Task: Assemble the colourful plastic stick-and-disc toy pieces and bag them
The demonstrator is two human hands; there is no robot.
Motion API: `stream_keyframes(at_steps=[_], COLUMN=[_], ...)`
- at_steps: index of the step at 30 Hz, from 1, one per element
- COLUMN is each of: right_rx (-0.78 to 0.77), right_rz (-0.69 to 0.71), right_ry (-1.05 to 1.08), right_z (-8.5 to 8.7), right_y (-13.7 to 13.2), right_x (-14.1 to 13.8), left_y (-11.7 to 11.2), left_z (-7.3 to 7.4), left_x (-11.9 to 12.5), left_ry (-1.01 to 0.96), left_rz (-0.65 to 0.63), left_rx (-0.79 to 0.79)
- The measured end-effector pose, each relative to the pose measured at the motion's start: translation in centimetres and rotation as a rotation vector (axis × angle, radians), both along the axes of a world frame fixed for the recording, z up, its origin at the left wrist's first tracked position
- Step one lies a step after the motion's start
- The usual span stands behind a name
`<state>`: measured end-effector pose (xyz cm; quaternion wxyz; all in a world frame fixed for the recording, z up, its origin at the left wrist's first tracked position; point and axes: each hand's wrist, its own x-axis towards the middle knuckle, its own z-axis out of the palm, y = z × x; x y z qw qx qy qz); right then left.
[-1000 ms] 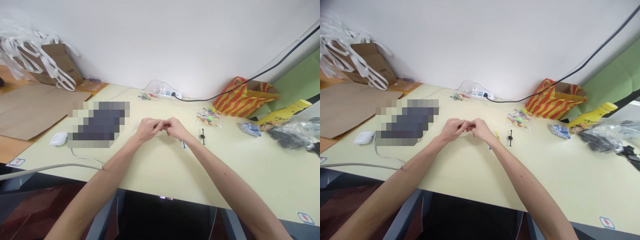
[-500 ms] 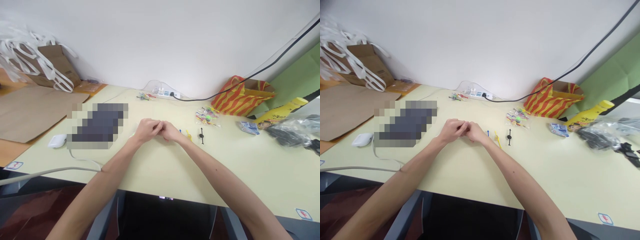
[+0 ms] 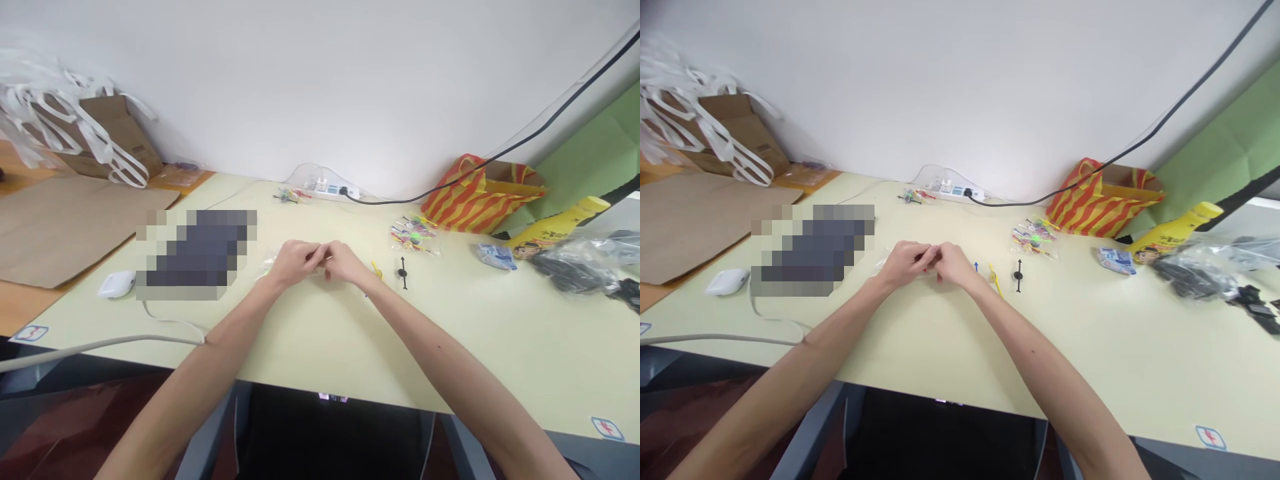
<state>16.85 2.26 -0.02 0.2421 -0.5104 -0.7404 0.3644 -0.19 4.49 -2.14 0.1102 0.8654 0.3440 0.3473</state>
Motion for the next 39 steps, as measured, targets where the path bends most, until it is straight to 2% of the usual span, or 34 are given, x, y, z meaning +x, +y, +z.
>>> stream_keyframes(at_steps=[2,4,6,8,11,14,18,22,28,31,34,39], right_rx=[0.069,0.206,0.223,0.156,0.107,0.098,0.089,0.071,0.103,0.156,0.198,0.273], right_rz=[-0.083,-0.217,-0.311,-0.336,-0.389,-0.413,-0.418,-0.434,-0.449,-0.472,-0.466,-0.321], right_ry=[-0.009,-0.224,-0.474,-0.607,-0.695,-0.626,-0.438,-0.293,-0.236,-0.156,-0.089,-0.151], right_z=[1.9,3.5,4.4,4.4,3.1,1.2,-0.7,-1.3,-2.0,-1.8,-0.8,1.3], right_y=[-1.1,-2.4,-4.2,-6.1,-8.6,-9.9,-10.1,-10.1,-9.6,-9.3,-8.9,-7.4], right_x=[2.3,4.8,6.8,7.8,7.4,6.3,5.9,5.8,4.8,4.8,5.2,5.0], left_y=[0.0,0.0,0.0,-0.1,-0.3,-0.4,-0.6,-0.7,-0.6,-0.6,-0.7,-0.8], left_z=[0.0,0.0,0.1,0.1,0.1,0.2,0.4,0.6,0.5,0.5,0.6,0.7], left_x=[-0.1,-0.1,-0.1,0.1,0.3,0.4,0.4,0.6,0.6,0.5,0.5,0.4], left_ry=[-0.013,-0.016,-0.007,0.002,0.005,0.009,0.018,0.011,0.006,-0.015,-0.038,-0.061], left_rz=[0.008,0.020,0.022,0.014,-0.001,-0.022,-0.055,-0.072,-0.062,-0.061,-0.066,-0.059], left_rx=[-0.011,-0.001,0.007,0.010,0.014,0.016,0.011,0.002,0.007,0.003,0.000,0.011])
